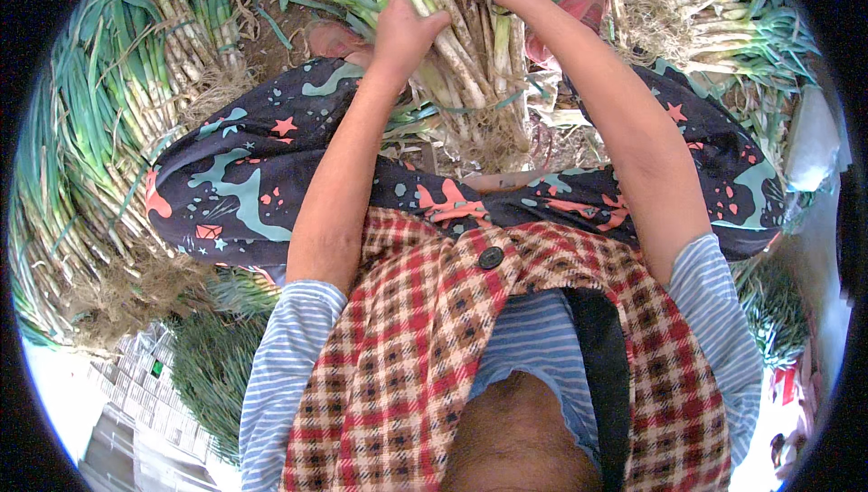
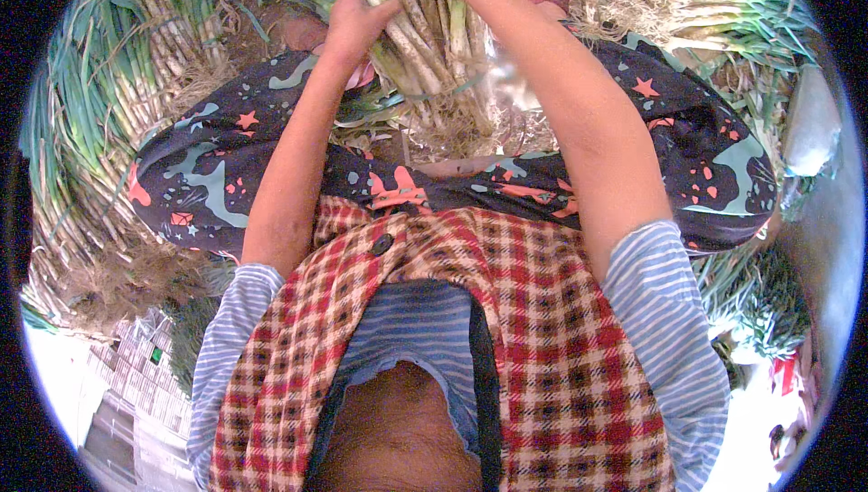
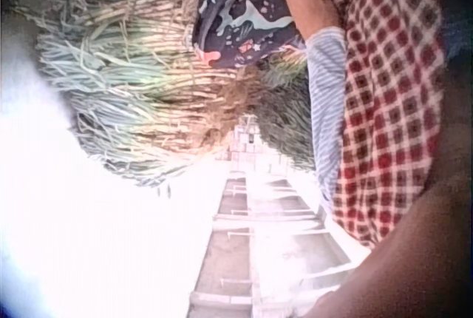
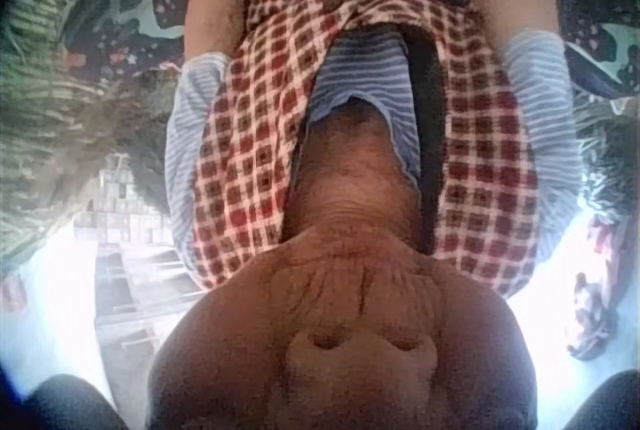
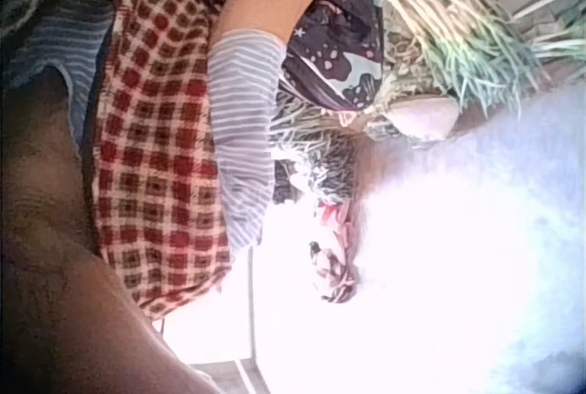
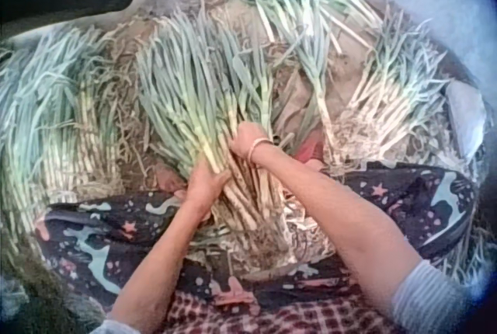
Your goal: The person bundles leeks using strips of leaf and a small blade, then moves the finished bundles into a pile.
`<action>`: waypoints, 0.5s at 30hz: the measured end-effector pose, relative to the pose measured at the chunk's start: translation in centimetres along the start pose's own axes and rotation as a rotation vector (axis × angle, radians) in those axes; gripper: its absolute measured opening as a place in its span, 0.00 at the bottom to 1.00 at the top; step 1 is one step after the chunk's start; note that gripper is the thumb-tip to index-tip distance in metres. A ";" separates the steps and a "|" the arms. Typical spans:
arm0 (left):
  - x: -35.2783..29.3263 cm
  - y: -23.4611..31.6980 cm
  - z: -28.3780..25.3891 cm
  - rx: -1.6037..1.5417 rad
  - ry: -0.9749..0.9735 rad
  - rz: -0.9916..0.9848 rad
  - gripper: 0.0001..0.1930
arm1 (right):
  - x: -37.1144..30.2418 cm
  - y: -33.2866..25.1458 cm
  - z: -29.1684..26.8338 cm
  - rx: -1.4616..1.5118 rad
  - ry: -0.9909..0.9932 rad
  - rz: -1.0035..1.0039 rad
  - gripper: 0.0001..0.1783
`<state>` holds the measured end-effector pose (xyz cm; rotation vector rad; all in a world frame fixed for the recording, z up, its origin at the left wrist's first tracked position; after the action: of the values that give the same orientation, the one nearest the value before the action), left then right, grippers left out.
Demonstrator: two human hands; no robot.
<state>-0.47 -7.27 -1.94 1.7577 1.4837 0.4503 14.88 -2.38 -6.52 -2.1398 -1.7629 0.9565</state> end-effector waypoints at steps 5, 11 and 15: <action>-0.2 -0.1 -0.2 -0.004 -0.022 -0.065 0.26 | -1.1 0.0 -2.8 0.110 -0.052 -0.053 0.22; 0.1 0.6 0.1 -0.017 -0.054 -0.093 0.26 | -0.1 -0.2 -3.4 -0.002 0.102 -0.275 0.24; 0.1 -0.9 0.3 -0.011 0.020 -0.006 0.29 | -0.6 0.2 -2.3 -0.048 -0.144 -0.181 0.22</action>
<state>-0.88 -7.25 -2.81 1.7443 1.4969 0.4736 16.33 -2.47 -4.68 -1.9395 -2.0260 1.0527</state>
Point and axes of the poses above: each hand's wrist, its own x-axis towards the middle knuckle, its own z-axis out of the palm, y = z × x, the point moved 4 cm from there along x, towards the middle knuckle, and after that the axes turned 2 degrees about -y, right-handed, at the moved point
